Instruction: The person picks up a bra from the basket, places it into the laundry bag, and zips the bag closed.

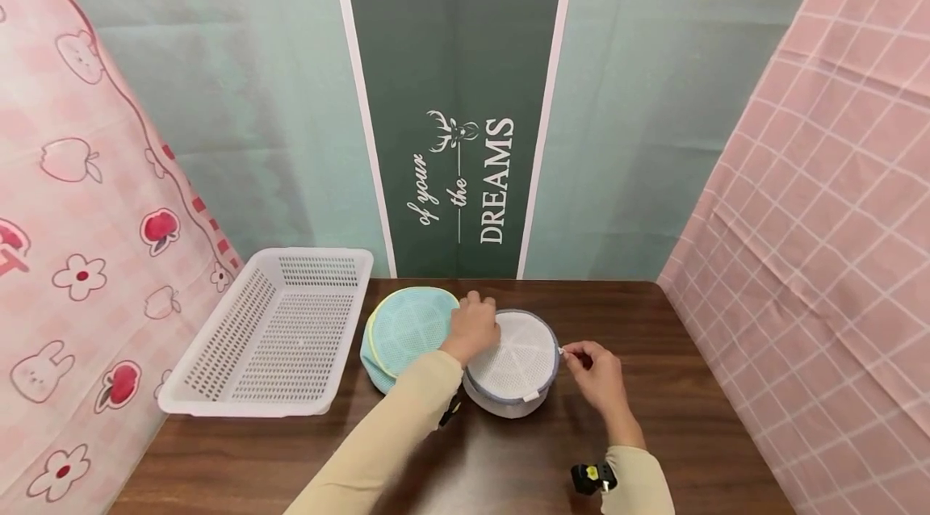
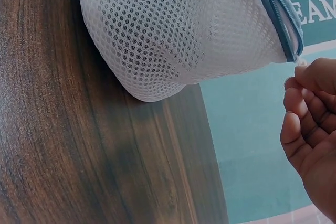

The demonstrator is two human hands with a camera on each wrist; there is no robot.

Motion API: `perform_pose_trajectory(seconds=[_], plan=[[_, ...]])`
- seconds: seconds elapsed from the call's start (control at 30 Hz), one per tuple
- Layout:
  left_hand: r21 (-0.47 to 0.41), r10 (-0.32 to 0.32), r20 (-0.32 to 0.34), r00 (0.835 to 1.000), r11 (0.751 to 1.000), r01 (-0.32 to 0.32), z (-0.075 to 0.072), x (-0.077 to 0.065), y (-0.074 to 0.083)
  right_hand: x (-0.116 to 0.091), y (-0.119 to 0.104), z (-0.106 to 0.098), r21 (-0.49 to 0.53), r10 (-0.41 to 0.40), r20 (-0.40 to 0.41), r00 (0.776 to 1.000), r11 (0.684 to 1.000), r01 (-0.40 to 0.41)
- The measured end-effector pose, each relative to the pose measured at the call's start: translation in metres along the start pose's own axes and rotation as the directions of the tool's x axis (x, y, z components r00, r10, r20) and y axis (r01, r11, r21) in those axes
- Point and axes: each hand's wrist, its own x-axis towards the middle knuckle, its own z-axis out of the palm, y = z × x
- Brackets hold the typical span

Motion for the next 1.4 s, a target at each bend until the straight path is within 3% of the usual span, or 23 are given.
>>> perform_pose_trajectory(seconds=[0.2,0.57,0.9,1.2,1.4], plan=[[0.051,0.215,-0.035,0.976,0.976,-0.213,-0.002,0.001,0.019,0.0,-0.001,-0.001,0.008,-0.009,0.004,1.0,1.0,0.009],[0.105,0.345,-0.035,0.938,0.935,-0.34,0.006,-0.001,0.037,0.003,-0.004,0.004,0.033,-0.08,-0.021,0.997,0.996,0.081],[0.173,0.366,-0.026,0.93,0.918,-0.356,0.01,0.002,0.041,0.002,-0.011,0.001,0.052,-0.066,0.017,0.998,0.997,0.065],[0.212,0.352,-0.035,0.935,0.917,-0.337,0.009,0.002,0.039,0.002,-0.013,0.005,0.055,-0.079,0.019,0.997,0.995,0.078],[0.244,0.401,-0.058,0.914,0.894,-0.377,0.008,0.003,0.036,0.0,-0.016,0.001,0.048,-0.084,0.004,0.996,0.995,0.084]])
